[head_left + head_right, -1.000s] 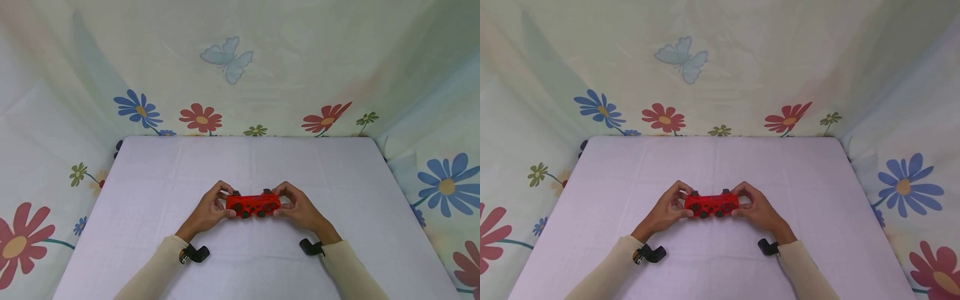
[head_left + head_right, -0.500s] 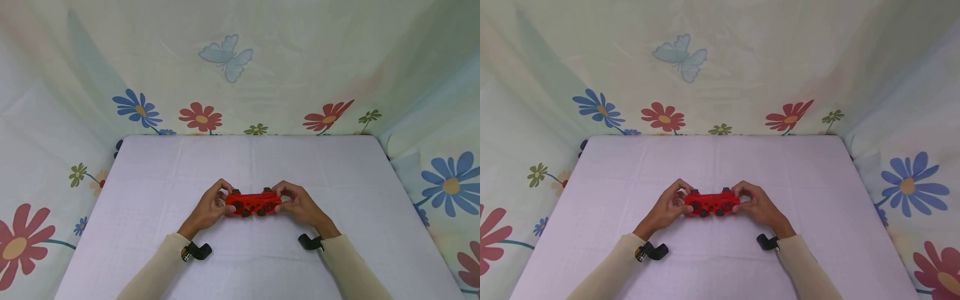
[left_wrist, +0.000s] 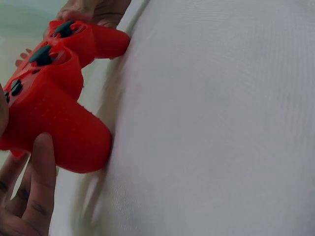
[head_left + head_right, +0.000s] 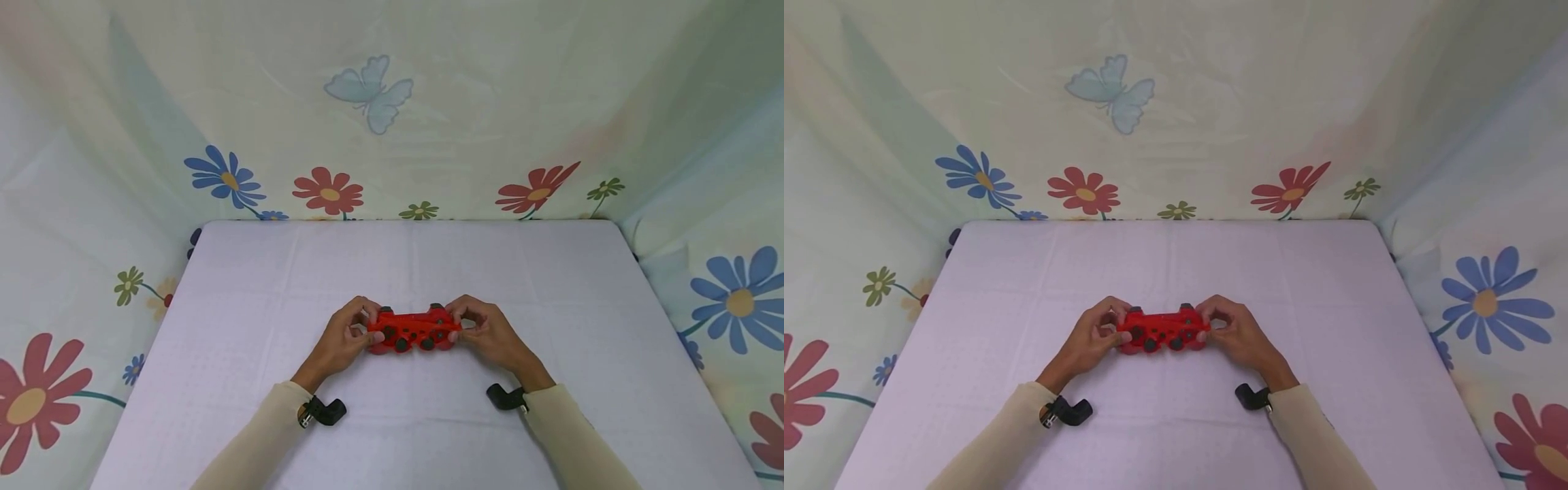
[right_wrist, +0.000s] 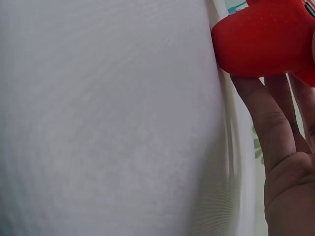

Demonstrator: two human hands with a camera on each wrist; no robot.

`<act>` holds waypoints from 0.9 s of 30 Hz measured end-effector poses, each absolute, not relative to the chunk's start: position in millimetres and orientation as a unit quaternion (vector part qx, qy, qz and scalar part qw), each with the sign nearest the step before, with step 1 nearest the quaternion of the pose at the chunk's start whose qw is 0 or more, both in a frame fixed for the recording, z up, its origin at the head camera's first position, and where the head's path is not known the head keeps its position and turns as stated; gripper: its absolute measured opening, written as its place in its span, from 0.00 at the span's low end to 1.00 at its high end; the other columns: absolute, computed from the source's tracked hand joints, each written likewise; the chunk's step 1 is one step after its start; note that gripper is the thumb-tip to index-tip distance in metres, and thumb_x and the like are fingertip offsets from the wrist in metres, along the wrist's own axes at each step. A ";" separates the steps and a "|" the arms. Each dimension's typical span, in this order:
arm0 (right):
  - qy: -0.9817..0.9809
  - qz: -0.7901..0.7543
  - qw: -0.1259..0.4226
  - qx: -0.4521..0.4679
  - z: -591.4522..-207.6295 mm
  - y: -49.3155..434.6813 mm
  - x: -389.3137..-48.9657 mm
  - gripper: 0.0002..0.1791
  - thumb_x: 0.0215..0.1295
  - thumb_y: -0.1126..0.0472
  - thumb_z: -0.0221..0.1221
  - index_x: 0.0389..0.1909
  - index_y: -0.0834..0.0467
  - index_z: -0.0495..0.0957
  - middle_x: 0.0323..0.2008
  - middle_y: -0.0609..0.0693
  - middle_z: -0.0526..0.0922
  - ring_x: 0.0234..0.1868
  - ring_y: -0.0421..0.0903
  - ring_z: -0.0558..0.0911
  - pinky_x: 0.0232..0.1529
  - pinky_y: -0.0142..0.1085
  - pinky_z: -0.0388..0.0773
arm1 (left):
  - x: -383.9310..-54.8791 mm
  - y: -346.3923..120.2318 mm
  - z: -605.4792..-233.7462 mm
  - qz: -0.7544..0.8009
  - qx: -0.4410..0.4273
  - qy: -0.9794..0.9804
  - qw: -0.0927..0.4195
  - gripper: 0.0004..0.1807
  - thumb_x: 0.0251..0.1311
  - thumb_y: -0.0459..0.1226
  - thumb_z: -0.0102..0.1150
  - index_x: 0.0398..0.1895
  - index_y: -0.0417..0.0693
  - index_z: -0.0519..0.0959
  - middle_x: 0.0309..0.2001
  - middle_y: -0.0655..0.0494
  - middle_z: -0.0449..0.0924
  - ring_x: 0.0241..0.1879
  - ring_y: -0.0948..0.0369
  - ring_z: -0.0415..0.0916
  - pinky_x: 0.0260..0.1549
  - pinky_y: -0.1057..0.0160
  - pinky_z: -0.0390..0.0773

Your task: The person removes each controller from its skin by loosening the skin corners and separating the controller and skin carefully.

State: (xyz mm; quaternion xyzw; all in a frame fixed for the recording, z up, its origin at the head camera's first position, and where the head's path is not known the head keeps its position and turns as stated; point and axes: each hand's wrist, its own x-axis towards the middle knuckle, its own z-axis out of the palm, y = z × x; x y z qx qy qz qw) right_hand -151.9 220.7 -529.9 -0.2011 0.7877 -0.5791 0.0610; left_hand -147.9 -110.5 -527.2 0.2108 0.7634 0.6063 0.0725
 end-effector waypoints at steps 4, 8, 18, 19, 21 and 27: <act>0.788 -0.580 0.068 -0.192 -530.9 218.9 -151.8 0.16 0.60 0.67 0.75 0.38 0.57 0.75 0.51 0.54 0.85 0.57 0.42 0.83 0.57 0.32 0.82 | -147.2 -108.6 -527.5 0.604 0.206 0.766 0.074 0.21 0.64 0.35 0.73 0.51 0.52 0.70 0.61 0.49 0.78 0.40 0.59 0.80 0.27 0.68 0.79; 0.787 -0.584 0.060 -0.191 -530.3 217.9 -150.5 0.17 0.60 0.67 0.75 0.38 0.57 0.75 0.52 0.56 0.83 0.56 0.42 0.83 0.57 0.31 0.82 | -146.8 -107.7 -527.8 0.609 0.205 0.763 0.072 0.22 0.64 0.34 0.73 0.54 0.51 0.70 0.60 0.50 0.75 0.41 0.58 0.80 0.27 0.69 0.77; 0.777 -0.593 0.038 -0.207 -531.5 217.7 -149.8 0.16 0.57 0.70 0.75 0.34 0.56 0.75 0.47 0.53 0.79 0.54 0.44 0.79 0.59 0.31 0.80 | -145.7 -106.2 -527.2 0.617 0.201 0.757 0.076 0.24 0.65 0.34 0.72 0.59 0.52 0.71 0.62 0.49 0.74 0.42 0.57 0.82 0.32 0.68 0.79; 0.777 -0.593 0.039 -0.207 -531.0 217.4 -149.6 0.16 0.57 0.70 0.75 0.34 0.55 0.75 0.47 0.53 0.78 0.54 0.44 0.79 0.59 0.31 0.81 | -145.7 -106.3 -527.2 0.617 0.201 0.757 0.076 0.24 0.66 0.34 0.72 0.59 0.52 0.71 0.62 0.49 0.74 0.42 0.57 0.82 0.32 0.68 0.80; 0.777 -0.594 0.040 -0.207 -530.1 216.9 -149.3 0.16 0.57 0.70 0.75 0.34 0.55 0.75 0.47 0.54 0.78 0.54 0.44 0.78 0.58 0.31 0.81 | -146.0 -106.5 -527.1 0.617 0.201 0.757 0.077 0.24 0.66 0.33 0.72 0.60 0.52 0.71 0.62 0.49 0.74 0.42 0.57 0.82 0.34 0.67 0.81; 0.776 -0.591 0.037 -0.215 -530.4 217.1 -149.4 0.16 0.58 0.71 0.74 0.34 0.56 0.75 0.47 0.60 0.77 0.54 0.39 0.78 0.59 0.31 0.80 | -146.7 -106.3 -527.1 0.620 0.203 0.755 0.068 0.19 0.65 0.32 0.71 0.55 0.51 0.74 0.61 0.49 0.77 0.44 0.54 0.81 0.34 0.67 0.83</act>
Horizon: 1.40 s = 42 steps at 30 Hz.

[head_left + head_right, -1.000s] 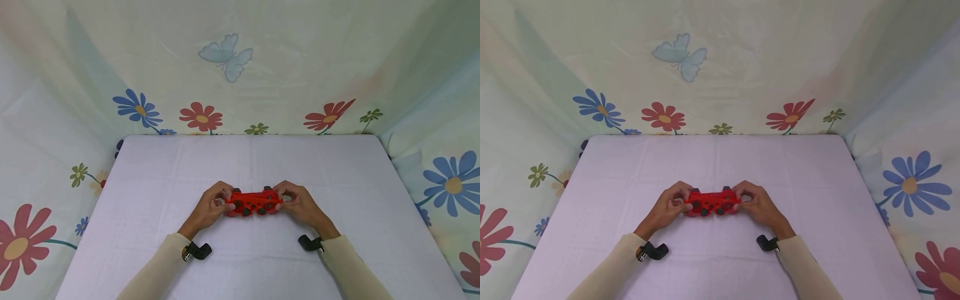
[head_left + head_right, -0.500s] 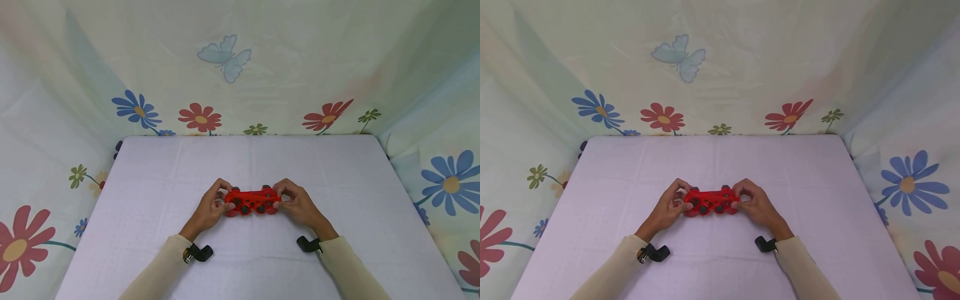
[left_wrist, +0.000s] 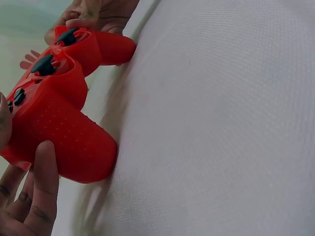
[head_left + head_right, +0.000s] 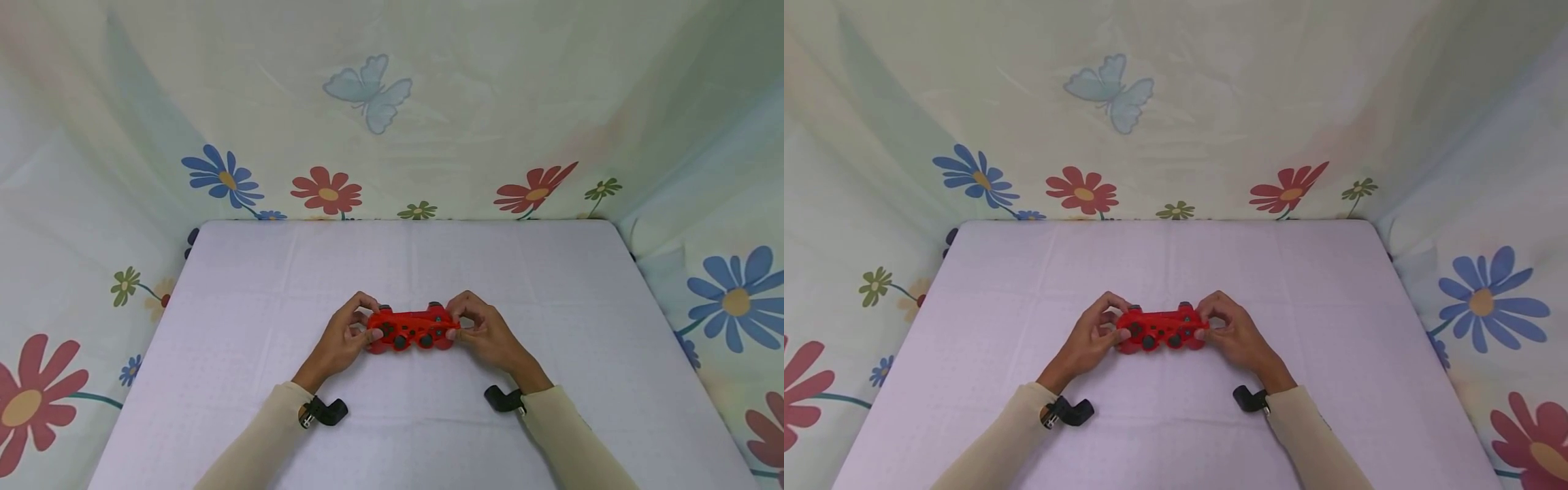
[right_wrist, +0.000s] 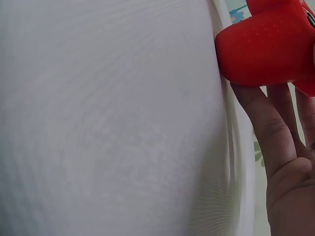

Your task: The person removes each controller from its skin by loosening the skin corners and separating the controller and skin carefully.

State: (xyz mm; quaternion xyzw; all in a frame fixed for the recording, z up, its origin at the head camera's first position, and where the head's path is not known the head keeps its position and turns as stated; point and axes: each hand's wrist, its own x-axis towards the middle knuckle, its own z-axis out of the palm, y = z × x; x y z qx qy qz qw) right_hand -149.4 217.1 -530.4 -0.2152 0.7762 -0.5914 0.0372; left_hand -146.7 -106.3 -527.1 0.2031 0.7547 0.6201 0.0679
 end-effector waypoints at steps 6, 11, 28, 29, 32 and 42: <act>0.783 -0.584 0.033 -0.211 -532.6 217.9 -150.6 0.15 0.61 0.71 0.73 0.36 0.58 0.75 0.46 0.59 0.78 0.52 0.40 0.79 0.57 0.30 0.80 | -146.3 -104.1 -530.5 0.603 0.218 0.766 0.045 0.14 0.68 0.34 0.70 0.50 0.51 0.75 0.58 0.50 0.77 0.45 0.54 0.79 0.29 0.68 0.80; 0.789 -0.579 0.037 -0.203 -530.8 216.1 -151.2 0.15 0.62 0.70 0.73 0.39 0.58 0.75 0.47 0.56 0.79 0.51 0.42 0.80 0.56 0.31 0.81 | -143.8 -104.7 -529.6 0.591 0.221 0.775 0.042 0.17 0.69 0.36 0.68 0.56 0.54 0.74 0.58 0.55 0.77 0.46 0.55 0.78 0.30 0.67 0.79; 0.789 -0.581 0.035 -0.198 -528.0 214.6 -151.4 0.16 0.61 0.70 0.73 0.41 0.59 0.75 0.47 0.57 0.79 0.51 0.41 0.81 0.56 0.30 0.81 | -148.2 -103.4 -520.5 0.512 0.242 0.824 0.031 0.18 0.69 0.36 0.69 0.56 0.62 0.76 0.60 0.64 0.78 0.49 0.57 0.82 0.40 0.61 0.85; 0.789 -0.581 0.035 -0.197 -528.3 214.8 -151.4 0.16 0.61 0.70 0.73 0.41 0.59 0.76 0.47 0.56 0.79 0.51 0.41 0.81 0.56 0.30 0.81 | -148.9 -103.7 -519.6 0.501 0.245 0.830 0.025 0.19 0.67 0.36 0.70 0.56 0.62 0.76 0.60 0.64 0.79 0.48 0.58 0.83 0.41 0.60 0.85; 0.791 -0.579 0.034 -0.195 -529.2 215.4 -151.1 0.15 0.62 0.70 0.73 0.41 0.59 0.76 0.48 0.54 0.80 0.51 0.42 0.82 0.55 0.31 0.81 | -151.2 -104.4 -515.3 0.480 0.253 0.840 0.019 0.22 0.63 0.34 0.74 0.55 0.62 0.76 0.59 0.64 0.81 0.46 0.60 0.84 0.45 0.56 0.86; 0.792 -0.577 0.030 -0.194 -532.6 215.5 -151.4 0.15 0.63 0.69 0.73 0.42 0.58 0.75 0.48 0.55 0.80 0.52 0.42 0.81 0.56 0.30 0.80 | -160.1 -106.2 -499.9 0.472 0.243 0.844 0.075 0.17 0.61 0.35 0.75 0.46 0.61 0.77 0.55 0.64 0.83 0.42 0.61 0.87 0.36 0.64 0.87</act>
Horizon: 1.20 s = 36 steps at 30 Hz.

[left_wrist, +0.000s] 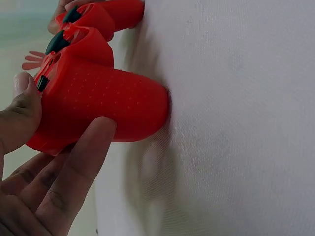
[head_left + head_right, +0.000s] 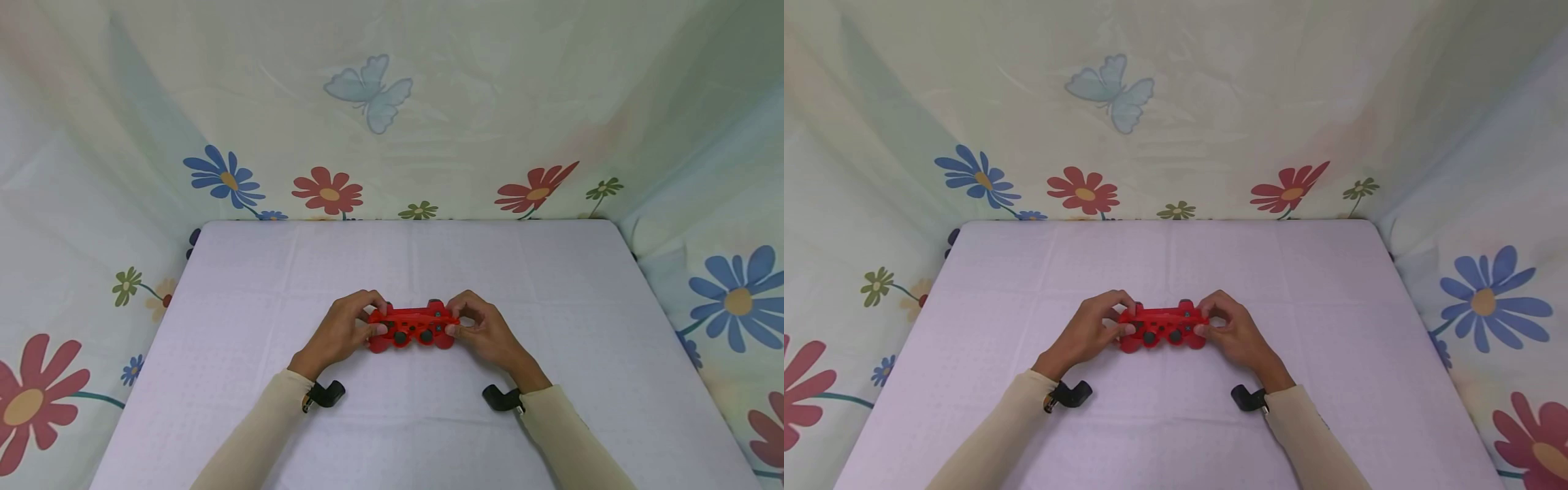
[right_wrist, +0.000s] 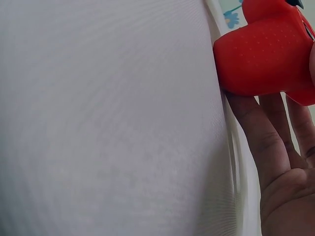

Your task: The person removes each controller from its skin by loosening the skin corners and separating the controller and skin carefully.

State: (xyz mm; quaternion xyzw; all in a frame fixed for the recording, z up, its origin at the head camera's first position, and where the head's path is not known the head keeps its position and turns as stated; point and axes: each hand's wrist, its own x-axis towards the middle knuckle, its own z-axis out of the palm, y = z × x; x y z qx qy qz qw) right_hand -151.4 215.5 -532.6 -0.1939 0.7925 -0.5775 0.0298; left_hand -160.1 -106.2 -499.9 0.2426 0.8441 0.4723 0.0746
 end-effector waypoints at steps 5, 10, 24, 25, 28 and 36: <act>0.788 -0.582 0.022 -0.199 -534.6 215.5 -151.5 0.15 0.62 0.71 0.72 0.41 0.58 0.75 0.47 0.56 0.80 0.52 0.43 0.80 0.56 0.30 0.80 | -162.3 -105.9 -495.5 0.431 0.257 0.862 0.076 0.14 0.62 0.38 0.75 0.41 0.60 0.76 0.47 0.63 0.81 0.42 0.62 0.83 0.42 0.61 0.86; 0.790 -0.580 0.017 -0.199 -537.9 215.3 -150.8 0.15 0.62 0.71 0.72 0.41 0.58 0.75 0.47 0.54 0.80 0.51 0.43 0.80 0.56 0.30 0.80 | -159.7 -105.1 -497.4 0.414 0.260 0.870 0.058 0.14 0.63 0.38 0.75 0.38 0.59 0.75 0.42 0.61 0.78 0.42 0.61 0.82 0.45 0.58 0.85; 0.811 -0.554 0.009 -0.189 -535.5 213.3 -152.3 0.12 0.66 0.69 0.70 0.43 0.58 0.76 0.46 0.53 0.79 0.52 0.45 0.79 0.54 0.28 0.82 | -158.1 -110.4 -524.0 0.463 0.222 0.857 0.025 0.23 0.57 0.34 0.80 0.48 0.59 0.76 0.48 0.62 0.74 0.48 0.62 0.79 0.35 0.66 0.83; 0.814 -0.551 0.011 -0.183 -535.4 213.4 -152.4 0.12 0.67 0.68 0.70 0.44 0.57 0.76 0.46 0.52 0.79 0.51 0.45 0.78 0.49 0.28 0.82 | -159.1 -111.0 -523.9 0.465 0.223 0.856 0.031 0.24 0.56 0.33 0.80 0.49 0.59 0.76 0.49 0.62 0.74 0.48 0.61 0.78 0.36 0.66 0.83; 0.824 -0.541 0.020 -0.167 -533.1 212.8 -153.0 0.15 0.66 0.65 0.72 0.46 0.55 0.75 0.46 0.51 0.79 0.49 0.44 0.78 0.36 0.28 0.82 | -162.4 -112.6 -522.9 0.464 0.226 0.855 0.043 0.26 0.56 0.33 0.80 0.51 0.59 0.75 0.49 0.61 0.76 0.48 0.61 0.78 0.38 0.65 0.83; 0.848 -0.512 0.033 -0.135 -525.7 207.6 -158.9 0.22 0.63 0.62 0.75 0.52 0.54 0.75 0.46 0.51 0.83 0.49 0.48 0.83 0.49 0.43 0.85 | -169.9 -114.4 -525.1 0.476 0.205 0.852 0.078 0.32 0.58 0.34 0.79 0.59 0.60 0.71 0.53 0.59 0.75 0.47 0.60 0.78 0.41 0.63 0.83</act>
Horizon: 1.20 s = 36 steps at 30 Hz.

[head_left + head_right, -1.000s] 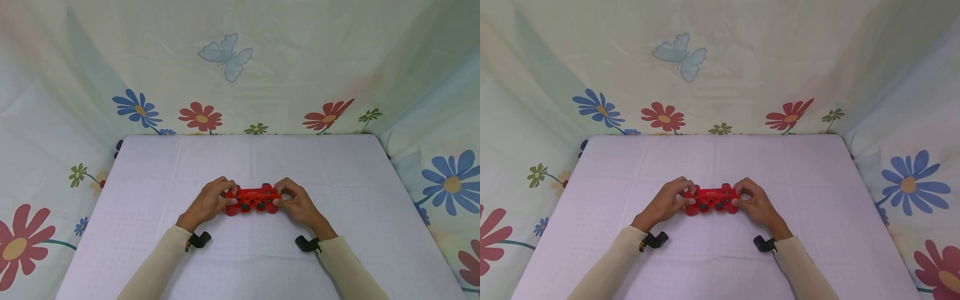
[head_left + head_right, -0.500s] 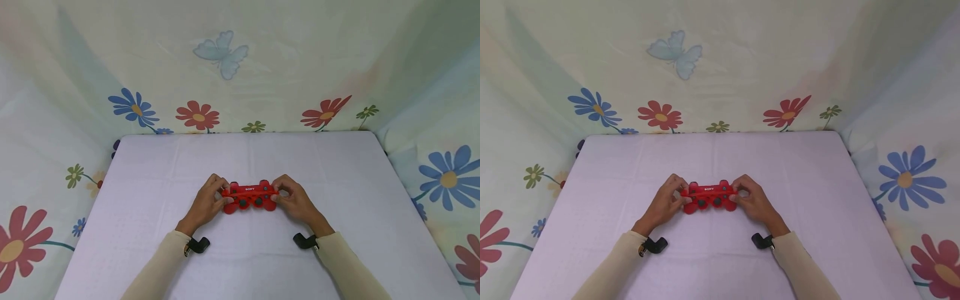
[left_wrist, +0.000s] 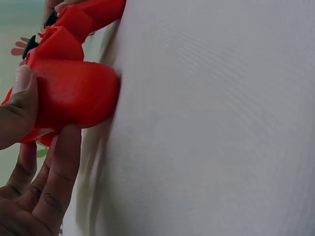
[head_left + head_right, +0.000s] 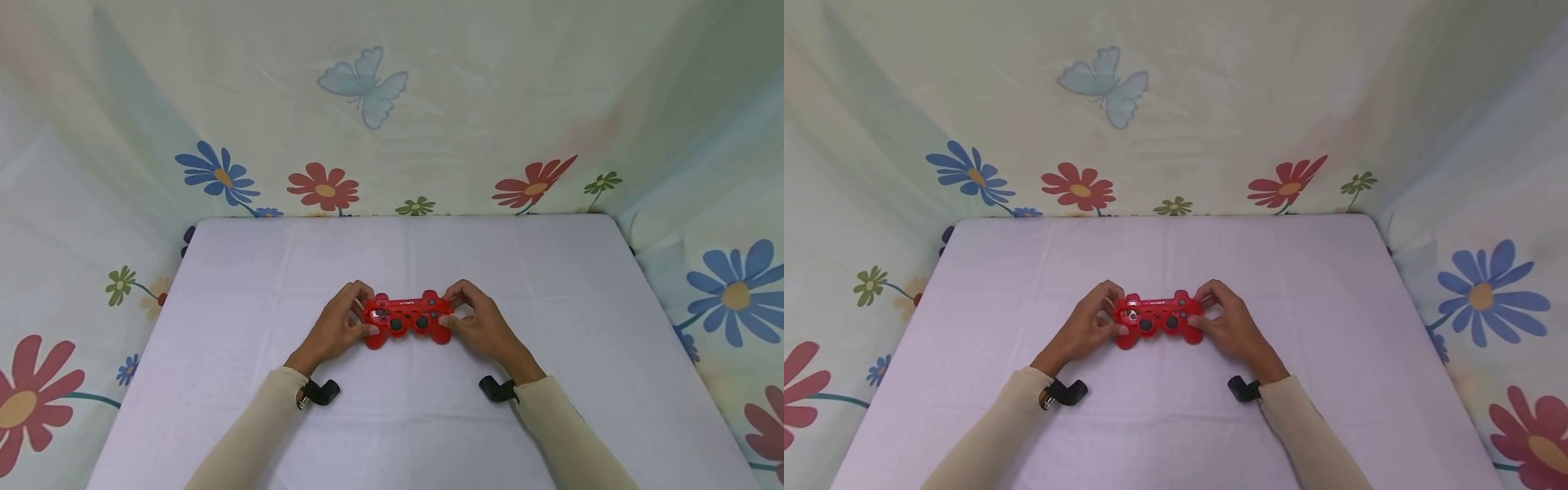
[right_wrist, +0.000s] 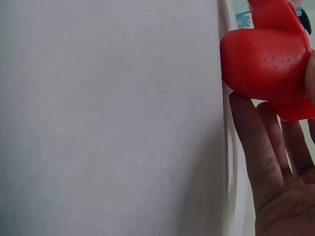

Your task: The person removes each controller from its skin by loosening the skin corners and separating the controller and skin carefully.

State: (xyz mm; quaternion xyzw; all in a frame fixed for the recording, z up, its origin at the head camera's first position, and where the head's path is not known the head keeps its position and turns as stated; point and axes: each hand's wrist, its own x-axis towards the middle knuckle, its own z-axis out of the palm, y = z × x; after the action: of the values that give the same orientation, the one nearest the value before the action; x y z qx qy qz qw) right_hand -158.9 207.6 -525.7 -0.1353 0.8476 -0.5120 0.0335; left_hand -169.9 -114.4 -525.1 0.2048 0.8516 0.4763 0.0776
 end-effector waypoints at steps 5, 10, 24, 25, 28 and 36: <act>0.846 -0.515 0.025 -0.135 -525.2 206.2 -163.2 0.18 0.62 0.67 0.74 0.48 0.56 0.77 0.44 0.51 0.83 0.47 0.49 0.82 0.65 0.53 0.76 | -174.9 -116.0 -528.0 0.477 0.205 0.851 0.079 0.29 0.59 0.35 0.79 0.57 0.59 0.73 0.53 0.59 0.75 0.50 0.61 0.79 0.43 0.62 0.83; 0.843 -0.518 0.020 -0.145 -527.6 206.7 -166.6 0.15 0.62 0.68 0.74 0.44 0.56 0.78 0.41 0.50 0.81 0.47 0.47 0.81 0.63 0.43 0.78 | -179.3 -119.2 -530.1 0.482 0.217 0.845 0.078 0.23 0.59 0.35 0.79 0.50 0.58 0.75 0.48 0.58 0.76 0.49 0.60 0.78 0.42 0.63 0.81; 0.853 -0.499 0.076 -0.131 -530.1 205.8 -165.7 0.16 0.67 0.64 0.72 0.47 0.54 0.74 0.45 0.52 0.78 0.51 0.50 0.76 0.46 0.35 0.78 | -177.4 -118.2 -538.5 0.496 0.175 0.846 0.082 0.20 0.62 0.36 0.77 0.50 0.57 0.75 0.46 0.57 0.80 0.43 0.60 0.77 0.40 0.65 0.78; 0.851 -0.503 0.082 -0.126 -530.8 206.5 -165.3 0.19 0.65 0.63 0.74 0.49 0.54 0.73 0.45 0.52 0.79 0.52 0.51 0.77 0.45 0.33 0.80 | -177.4 -117.7 -539.0 0.504 0.174 0.842 0.086 0.22 0.62 0.36 0.76 0.54 0.57 0.74 0.50 0.57 0.79 0.45 0.59 0.77 0.41 0.65 0.78; 0.842 -0.518 0.095 -0.117 -532.5 208.2 -164.4 0.30 0.55 0.61 0.80 0.52 0.54 0.72 0.48 0.53 0.79 0.53 0.52 0.78 0.42 0.32 0.85 | -178.6 -116.8 -540.5 0.528 0.178 0.825 0.097 0.26 0.64 0.36 0.75 0.60 0.57 0.72 0.58 0.56 0.77 0.51 0.58 0.76 0.44 0.64 0.79; 0.832 -0.534 0.092 -0.120 -534.7 209.2 -163.5 0.32 0.50 0.62 0.83 0.51 0.54 0.73 0.47 0.55 0.80 0.51 0.54 0.79 0.40 0.34 0.87 | -182.8 -122.2 -539.5 0.555 0.168 0.802 0.143 0.23 0.62 0.37 0.77 0.55 0.62 0.75 0.45 0.56 0.80 0.33 0.57 0.77 0.34 0.65 0.75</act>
State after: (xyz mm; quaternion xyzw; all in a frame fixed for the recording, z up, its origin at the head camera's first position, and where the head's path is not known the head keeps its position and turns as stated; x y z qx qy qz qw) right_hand -163.5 209.2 -534.7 -0.1203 0.8321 -0.5336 0.0916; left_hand -182.8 -122.2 -539.5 0.1684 0.8022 0.5547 0.1431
